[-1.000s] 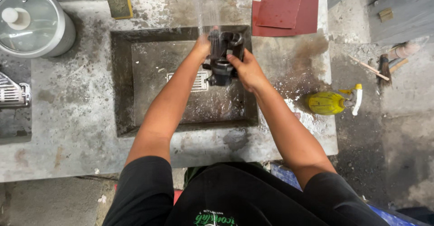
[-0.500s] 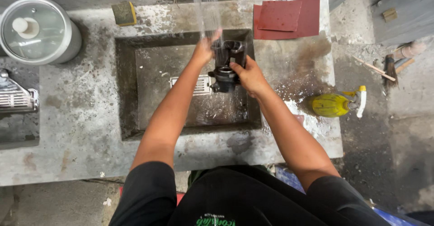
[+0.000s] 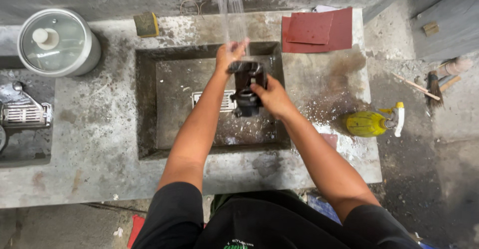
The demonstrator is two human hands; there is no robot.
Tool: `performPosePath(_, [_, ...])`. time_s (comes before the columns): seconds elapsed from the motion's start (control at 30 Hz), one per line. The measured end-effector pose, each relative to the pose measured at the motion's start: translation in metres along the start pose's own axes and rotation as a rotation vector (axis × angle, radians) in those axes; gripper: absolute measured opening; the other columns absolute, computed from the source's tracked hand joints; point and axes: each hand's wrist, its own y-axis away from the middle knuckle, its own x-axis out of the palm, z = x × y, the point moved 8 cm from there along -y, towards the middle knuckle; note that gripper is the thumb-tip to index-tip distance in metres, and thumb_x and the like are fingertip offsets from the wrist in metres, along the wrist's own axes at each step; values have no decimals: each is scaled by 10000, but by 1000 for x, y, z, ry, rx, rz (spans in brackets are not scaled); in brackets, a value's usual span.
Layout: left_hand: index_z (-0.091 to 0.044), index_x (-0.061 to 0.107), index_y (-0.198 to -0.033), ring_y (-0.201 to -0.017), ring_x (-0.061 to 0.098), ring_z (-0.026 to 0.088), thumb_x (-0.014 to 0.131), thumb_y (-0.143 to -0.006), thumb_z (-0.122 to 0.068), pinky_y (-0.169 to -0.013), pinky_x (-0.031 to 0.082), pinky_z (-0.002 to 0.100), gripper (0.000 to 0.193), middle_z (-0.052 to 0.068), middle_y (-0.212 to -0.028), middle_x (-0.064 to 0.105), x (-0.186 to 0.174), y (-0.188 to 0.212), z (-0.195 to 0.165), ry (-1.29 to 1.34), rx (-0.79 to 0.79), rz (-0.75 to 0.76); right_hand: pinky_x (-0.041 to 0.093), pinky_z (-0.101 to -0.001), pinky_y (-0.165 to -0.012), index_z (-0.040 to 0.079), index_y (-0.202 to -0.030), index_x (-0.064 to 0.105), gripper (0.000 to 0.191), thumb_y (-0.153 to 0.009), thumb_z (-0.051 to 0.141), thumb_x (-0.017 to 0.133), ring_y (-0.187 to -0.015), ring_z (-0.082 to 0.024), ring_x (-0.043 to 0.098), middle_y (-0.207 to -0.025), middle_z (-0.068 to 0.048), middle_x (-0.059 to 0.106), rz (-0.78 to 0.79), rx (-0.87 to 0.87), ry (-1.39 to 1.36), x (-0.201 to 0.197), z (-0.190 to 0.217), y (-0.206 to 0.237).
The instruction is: The person scrubs a small metal part with sandpaper on a concrete surface, rinses it under running water, and continues scrubbing different sides. The person handles the part and sandpaper directly, turning the part over to reach different areas.
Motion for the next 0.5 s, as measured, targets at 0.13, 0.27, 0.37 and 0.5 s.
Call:
performPosePath(0.13, [-25,645,-1208,-823,657,241,629,-933,-502,-744,540,394,550,171,-1036,719,22,12,-5,332,-153,306,605,-360,-831,32,-1245,627,292,-963,100,652,-928,-216,714,-1056,-125,734,-55,77,-91,0,-16,3])
performPosePath(0.27, [-106,555,-1398,-1095,688,284,462,-988,-563,-970,540,465,620,164,-1264,699,32,63,1,566,-249,617,608,-367,-844,1,-1196,642,247,-975,105,681,-947,-213,716,-1072,-110,742,-50,-65,-183,-8,-10,-15])
performPosePath(0.37, [-176,455,-1535,-1249,649,285,422,-1032,-570,-1097,492,484,639,142,-1402,647,27,73,-3,527,-142,585,623,-379,-776,17,-1162,637,229,-960,115,682,-894,-210,726,-1029,-90,734,-67,5,-365,-14,-17,-25])
performPosePath(0.5, [-197,470,-1557,-1270,623,203,465,-1033,-571,-1067,484,401,644,46,-1444,614,15,66,-6,273,-67,558,596,-397,-600,70,-1135,628,207,-951,150,675,-794,-220,734,-963,-82,730,-76,99,-365,-19,-23,-22])
